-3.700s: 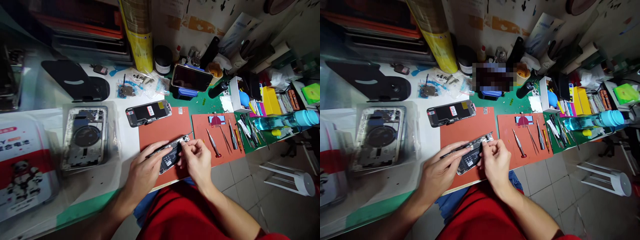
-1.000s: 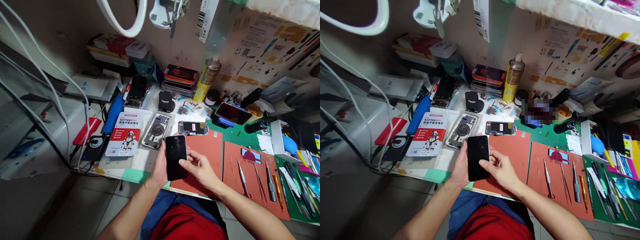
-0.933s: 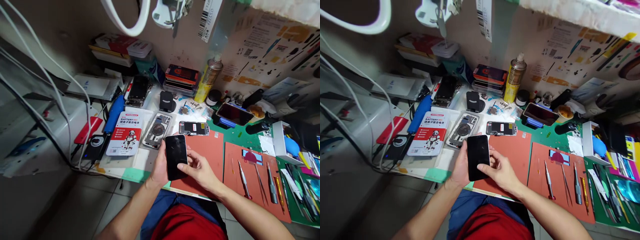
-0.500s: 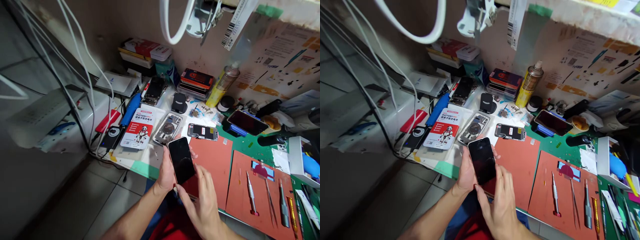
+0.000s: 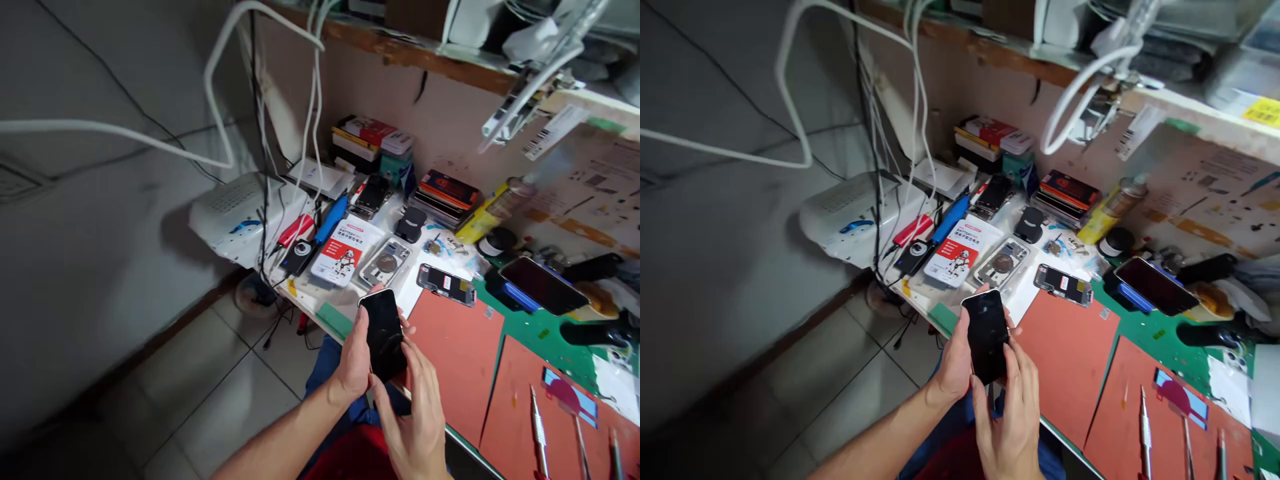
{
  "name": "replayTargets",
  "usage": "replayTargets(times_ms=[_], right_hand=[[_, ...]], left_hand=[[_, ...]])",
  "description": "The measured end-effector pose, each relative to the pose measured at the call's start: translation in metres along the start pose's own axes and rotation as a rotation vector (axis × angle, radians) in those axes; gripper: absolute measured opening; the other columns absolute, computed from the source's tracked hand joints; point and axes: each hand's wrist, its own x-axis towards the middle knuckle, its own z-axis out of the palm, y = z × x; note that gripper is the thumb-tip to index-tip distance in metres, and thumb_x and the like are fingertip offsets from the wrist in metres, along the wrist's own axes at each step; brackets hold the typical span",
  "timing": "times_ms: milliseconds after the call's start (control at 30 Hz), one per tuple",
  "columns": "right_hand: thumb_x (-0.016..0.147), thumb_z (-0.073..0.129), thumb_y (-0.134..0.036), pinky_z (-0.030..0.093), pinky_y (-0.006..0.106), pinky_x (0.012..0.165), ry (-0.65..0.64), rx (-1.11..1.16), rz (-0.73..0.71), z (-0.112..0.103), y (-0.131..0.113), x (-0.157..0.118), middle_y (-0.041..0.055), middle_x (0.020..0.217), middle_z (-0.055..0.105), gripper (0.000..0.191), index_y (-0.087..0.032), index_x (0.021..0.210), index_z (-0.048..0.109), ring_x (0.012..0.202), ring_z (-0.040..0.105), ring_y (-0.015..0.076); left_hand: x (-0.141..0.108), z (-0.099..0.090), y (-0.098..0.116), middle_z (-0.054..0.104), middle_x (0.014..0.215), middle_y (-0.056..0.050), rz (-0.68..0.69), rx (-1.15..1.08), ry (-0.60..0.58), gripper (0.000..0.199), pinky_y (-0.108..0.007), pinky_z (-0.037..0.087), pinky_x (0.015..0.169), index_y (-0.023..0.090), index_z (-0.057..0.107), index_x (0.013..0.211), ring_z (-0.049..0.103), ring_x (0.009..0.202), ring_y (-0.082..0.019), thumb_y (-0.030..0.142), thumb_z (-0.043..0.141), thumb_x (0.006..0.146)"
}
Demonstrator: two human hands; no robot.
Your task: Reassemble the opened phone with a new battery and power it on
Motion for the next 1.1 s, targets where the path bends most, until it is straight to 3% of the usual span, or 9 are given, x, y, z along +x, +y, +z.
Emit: replayTargets(times_ms=[167, 267, 333, 433, 533, 733, 933, 1000, 1100], right_hand=[[0.098, 0.075, -0.021, 0.059, 0.058, 0.098, 0.001, 0.037, -0.073, 0.004, -0.016, -0.008, 0.0246, 0.142, 0.063, 0.063, -0.014, 0.156, 0.051, 0.129, 0.062, 0.0384], [0.101, 0.063, -0.009, 0.061, 0.046, 0.093, -0.005, 0.228, -0.082, 0.009, -0.022, -0.02, 0.0178, 0.125, 0.071, 0.04, -0.017, 0.14, 0.062, 0.115, 0.07, 0.0303], [0.104, 0.053, -0.007, 0.062, 0.036, 0.084, -0.164, 0.361, -0.051, 0.024, -0.024, -0.026, 0.0106, 0.106, 0.074, 0.027, -0.02, 0.123, 0.067, 0.097, 0.073, 0.0226], [0.111, 0.044, -0.017, 0.061, 0.031, 0.08, -0.509, 0.39, 0.07, 0.075, -0.026, -0.025, 0.0081, 0.096, 0.076, 0.025, -0.02, 0.113, 0.069, 0.088, 0.075, 0.0196], [0.11, 0.05, -0.023, 0.062, 0.033, 0.095, -0.662, 0.362, 0.068, 0.151, -0.029, -0.015, 0.0116, 0.112, 0.08, 0.025, -0.018, 0.123, 0.071, 0.104, 0.078, 0.0222], [0.106, 0.047, -0.019, 0.061, 0.043, 0.1, -0.849, 0.221, 0.115, 0.284, -0.06, 0.012, 0.0212, 0.127, 0.076, 0.053, -0.01, 0.158, 0.049, 0.11, 0.078, 0.0298], [0.099, 0.053, -0.014, 0.062, 0.05, 0.095, -0.797, 0.073, 0.306, 0.332, -0.101, 0.012, 0.0349, 0.124, 0.072, 0.082, 0.009, 0.166, 0.012, 0.112, 0.077, 0.0403], [0.103, 0.052, -0.017, 0.062, 0.05, 0.094, -0.781, 0.06, 0.379, 0.342, -0.105, 0.014, 0.0299, 0.119, 0.074, 0.075, 0.005, 0.166, 0.017, 0.108, 0.078, 0.0373], [0.109, 0.059, -0.032, 0.064, 0.048, 0.093, -0.77, 0.083, 0.465, 0.358, -0.1, 0.023, 0.0158, 0.124, 0.073, 0.052, -0.013, 0.156, 0.046, 0.104, 0.077, 0.0276]], left_hand=[[-0.014, -0.007, 0.025, 0.078, 0.107, -0.008, -0.013, -0.11, 0.057, 0.088, -0.049, 0.063, 0.094, 0.029, 0.045, 0.163, 0.078, 0.093, -0.028, 0.072, 0.072, 0.091], [-0.03, -0.024, 0.058, 0.077, 0.107, -0.007, 0.05, -0.146, 0.12, 0.076, -0.049, 0.064, 0.092, 0.032, 0.054, 0.157, 0.076, 0.091, -0.026, 0.069, 0.071, 0.093], [-0.045, -0.044, 0.086, 0.076, 0.104, -0.008, 0.147, -0.153, 0.159, 0.065, -0.048, 0.065, 0.088, 0.032, 0.062, 0.149, 0.074, 0.089, -0.025, 0.067, 0.07, 0.094], [-0.073, -0.081, 0.126, 0.077, 0.107, -0.011, 0.307, -0.09, 0.217, 0.06, -0.047, 0.066, 0.083, 0.029, 0.068, 0.139, 0.074, 0.089, -0.027, 0.06, 0.08, 0.089], [-0.101, -0.113, 0.151, 0.077, 0.1, -0.012, 0.434, -0.021, 0.369, 0.062, -0.043, 0.067, 0.074, 0.027, 0.072, 0.132, 0.073, 0.082, -0.025, 0.06, 0.086, 0.082], [-0.131, -0.131, 0.159, 0.075, 0.093, -0.009, 0.484, 0.015, 0.642, 0.075, -0.038, 0.065, 0.061, 0.028, 0.075, 0.126, 0.068, 0.073, -0.022, 0.063, 0.096, 0.063], [-0.139, -0.144, 0.155, 0.075, 0.095, -0.009, 0.429, -0.021, 0.729, 0.083, -0.038, 0.065, 0.062, 0.032, 0.076, 0.127, 0.067, 0.075, -0.023, 0.065, 0.099, 0.055], [-0.14, -0.149, 0.155, 0.075, 0.096, -0.01, 0.405, -0.028, 0.712, 0.088, -0.039, 0.066, 0.064, 0.034, 0.075, 0.13, 0.068, 0.076, -0.024, 0.067, 0.1, 0.052], [-0.142, -0.154, 0.155, 0.075, 0.097, -0.009, 0.376, -0.029, 0.689, 0.089, -0.041, 0.066, 0.065, 0.034, 0.075, 0.13, 0.069, 0.076, -0.025, 0.066, 0.1, 0.052]])
